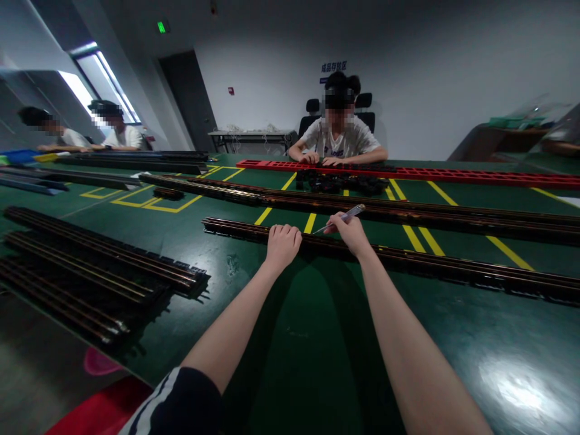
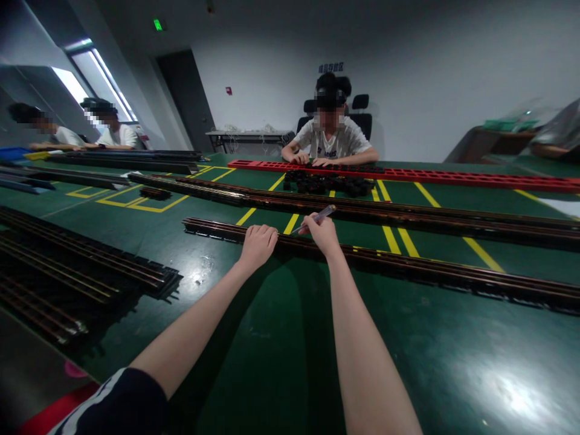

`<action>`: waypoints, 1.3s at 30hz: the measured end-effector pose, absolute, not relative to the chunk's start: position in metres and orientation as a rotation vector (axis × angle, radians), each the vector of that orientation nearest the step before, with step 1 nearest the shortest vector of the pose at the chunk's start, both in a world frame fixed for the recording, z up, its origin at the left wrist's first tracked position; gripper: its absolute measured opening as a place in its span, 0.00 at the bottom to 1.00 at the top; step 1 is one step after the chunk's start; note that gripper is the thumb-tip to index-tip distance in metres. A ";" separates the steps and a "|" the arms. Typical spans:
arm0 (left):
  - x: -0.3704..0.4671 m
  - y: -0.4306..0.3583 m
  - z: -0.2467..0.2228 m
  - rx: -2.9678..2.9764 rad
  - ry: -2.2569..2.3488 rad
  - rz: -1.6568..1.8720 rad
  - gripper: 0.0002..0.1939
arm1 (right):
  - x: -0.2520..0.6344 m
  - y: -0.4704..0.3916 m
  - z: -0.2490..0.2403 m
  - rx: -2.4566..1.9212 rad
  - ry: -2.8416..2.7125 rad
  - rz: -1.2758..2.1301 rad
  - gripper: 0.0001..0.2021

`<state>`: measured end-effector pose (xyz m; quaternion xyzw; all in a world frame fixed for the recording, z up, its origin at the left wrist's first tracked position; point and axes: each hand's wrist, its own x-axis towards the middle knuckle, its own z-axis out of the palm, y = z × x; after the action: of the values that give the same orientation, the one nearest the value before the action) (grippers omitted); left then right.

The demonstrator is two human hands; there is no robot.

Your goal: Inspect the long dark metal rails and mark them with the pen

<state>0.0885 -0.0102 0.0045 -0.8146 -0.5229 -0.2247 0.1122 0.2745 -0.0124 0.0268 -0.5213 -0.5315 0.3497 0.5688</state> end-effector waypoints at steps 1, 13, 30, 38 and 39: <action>0.088 -0.010 0.004 -2.390 -1.532 -0.665 0.19 | 0.275 -0.013 0.028 -1.235 -1.245 0.812 0.09; 0.087 -0.010 0.005 -2.418 -1.519 -0.680 0.20 | 0.289 -0.019 0.038 -1.288 -1.255 0.886 0.10; 0.087 -0.008 0.004 -2.411 -1.529 -0.650 0.21 | 0.296 -0.016 0.025 -1.263 -1.239 0.767 0.12; 0.087 -0.008 0.003 -2.424 -1.542 -0.689 0.21 | 0.301 -0.016 0.023 -1.298 -1.203 0.695 0.14; 0.087 -0.008 0.003 -2.426 -1.541 -0.690 0.21 | 0.301 -0.017 0.023 -1.299 -1.200 0.690 0.14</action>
<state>0.0872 -0.0078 0.0030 -0.8172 -0.5192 -0.2325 0.0929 0.3005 -0.0166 0.0234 -0.5563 -0.5139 0.2956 0.5823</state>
